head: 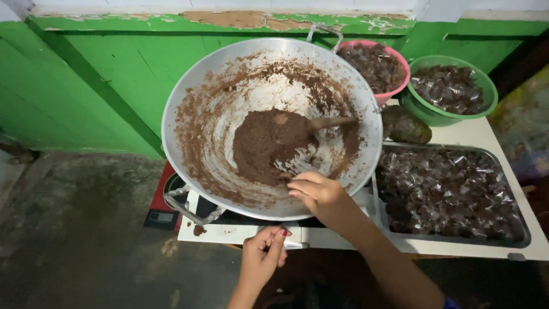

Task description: The person scoops dark brown paste from a large pan, places it onto small pieces of clear plastic film, and wraps the paste by hand, placing the wrapped items into a metal tray.

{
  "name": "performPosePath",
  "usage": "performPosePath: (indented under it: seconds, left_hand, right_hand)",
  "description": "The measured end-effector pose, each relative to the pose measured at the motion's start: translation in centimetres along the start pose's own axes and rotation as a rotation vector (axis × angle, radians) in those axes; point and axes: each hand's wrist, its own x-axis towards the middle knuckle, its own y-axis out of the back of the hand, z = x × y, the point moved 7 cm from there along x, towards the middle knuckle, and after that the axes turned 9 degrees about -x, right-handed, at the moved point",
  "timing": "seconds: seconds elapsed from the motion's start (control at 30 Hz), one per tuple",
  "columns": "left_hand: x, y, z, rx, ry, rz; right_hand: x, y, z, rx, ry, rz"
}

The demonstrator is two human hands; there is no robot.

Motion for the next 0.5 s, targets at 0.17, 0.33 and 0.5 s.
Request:
performPosePath:
  seconds: [0.17,0.33,0.5]
  left_hand:
    - [0.1,1.0,-0.1,0.006,-0.088,-0.005]
    - [0.5,1.3,0.3,0.025,-0.134,0.0]
    - [0.7,1.7,0.8,0.06,-0.141,0.044]
  right_hand:
    - [0.3,1.4,2.2,0.044,-0.051,-0.08]
    - [1.6,1.1,4.4,0.114,0.013,-0.123]
    - [3.5,-1.0,5.5,0.154,-0.705,-0.605]
